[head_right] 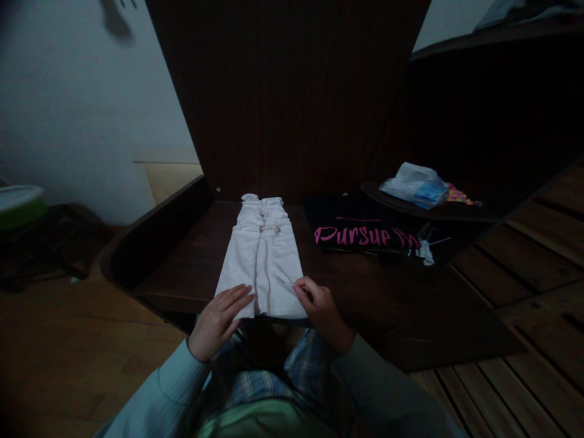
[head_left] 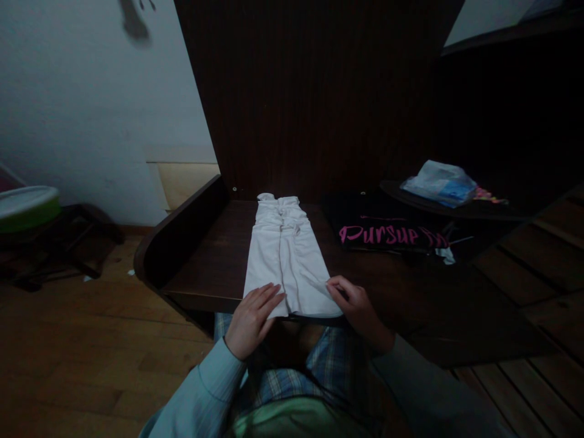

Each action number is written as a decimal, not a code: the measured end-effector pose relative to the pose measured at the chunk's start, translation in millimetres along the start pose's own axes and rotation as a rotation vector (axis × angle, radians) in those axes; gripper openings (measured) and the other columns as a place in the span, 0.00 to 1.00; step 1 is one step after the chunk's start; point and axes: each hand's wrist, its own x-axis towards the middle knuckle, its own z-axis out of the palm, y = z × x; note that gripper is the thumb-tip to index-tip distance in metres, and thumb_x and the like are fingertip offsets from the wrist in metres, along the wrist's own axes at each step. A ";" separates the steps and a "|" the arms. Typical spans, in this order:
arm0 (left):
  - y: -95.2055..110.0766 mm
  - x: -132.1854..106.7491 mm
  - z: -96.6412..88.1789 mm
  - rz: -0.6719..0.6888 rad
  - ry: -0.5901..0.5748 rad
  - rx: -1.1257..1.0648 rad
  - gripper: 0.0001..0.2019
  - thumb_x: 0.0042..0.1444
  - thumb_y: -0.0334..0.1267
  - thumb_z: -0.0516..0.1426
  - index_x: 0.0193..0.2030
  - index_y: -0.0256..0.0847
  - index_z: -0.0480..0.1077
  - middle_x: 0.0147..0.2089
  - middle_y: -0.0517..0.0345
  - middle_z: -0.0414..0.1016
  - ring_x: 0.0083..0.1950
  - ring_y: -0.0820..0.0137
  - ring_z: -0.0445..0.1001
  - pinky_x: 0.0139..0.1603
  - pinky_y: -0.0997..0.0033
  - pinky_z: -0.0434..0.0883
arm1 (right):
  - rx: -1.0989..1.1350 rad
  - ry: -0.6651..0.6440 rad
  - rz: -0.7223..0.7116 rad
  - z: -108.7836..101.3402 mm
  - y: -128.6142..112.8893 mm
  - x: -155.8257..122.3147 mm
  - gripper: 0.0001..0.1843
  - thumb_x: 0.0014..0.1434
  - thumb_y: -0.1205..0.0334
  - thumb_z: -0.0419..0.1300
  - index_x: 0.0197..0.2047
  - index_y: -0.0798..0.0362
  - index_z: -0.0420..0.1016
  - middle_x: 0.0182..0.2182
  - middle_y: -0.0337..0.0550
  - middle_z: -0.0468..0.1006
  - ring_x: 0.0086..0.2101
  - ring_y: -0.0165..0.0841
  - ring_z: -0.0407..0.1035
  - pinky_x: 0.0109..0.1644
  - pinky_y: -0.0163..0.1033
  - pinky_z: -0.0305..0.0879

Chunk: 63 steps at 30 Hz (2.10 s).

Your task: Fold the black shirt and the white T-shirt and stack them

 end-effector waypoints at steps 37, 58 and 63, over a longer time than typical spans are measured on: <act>6.1 13.6 7.9 0.097 -0.073 -0.104 0.28 0.52 0.25 0.48 0.61 0.42 0.53 0.61 0.54 0.59 0.62 0.67 0.56 0.60 0.58 0.59 | -0.259 -0.247 -0.600 32.5 2.4 -15.6 0.12 0.56 0.65 0.55 0.44 0.55 0.68 0.44 0.49 0.74 0.47 0.36 0.66 0.51 0.43 0.65; 6.3 15.0 19.4 0.037 -0.050 -0.112 0.25 0.47 0.22 0.49 0.53 0.43 0.63 0.59 0.53 0.61 0.58 0.64 0.60 0.56 0.58 0.61 | -0.296 0.034 -0.344 19.8 28.0 -36.5 0.07 0.52 0.67 0.56 0.37 0.51 0.69 0.45 0.47 0.73 0.47 0.40 0.65 0.48 0.50 0.64; 13.9 21.7 17.0 -0.024 -0.040 -0.089 0.23 0.46 0.23 0.51 0.50 0.44 0.65 0.57 0.52 0.63 0.56 0.63 0.62 0.53 0.58 0.64 | -0.187 0.101 -0.271 22.5 15.8 -29.3 0.04 0.54 0.68 0.54 0.33 0.51 0.68 0.37 0.45 0.76 0.41 0.37 0.68 0.43 0.45 0.66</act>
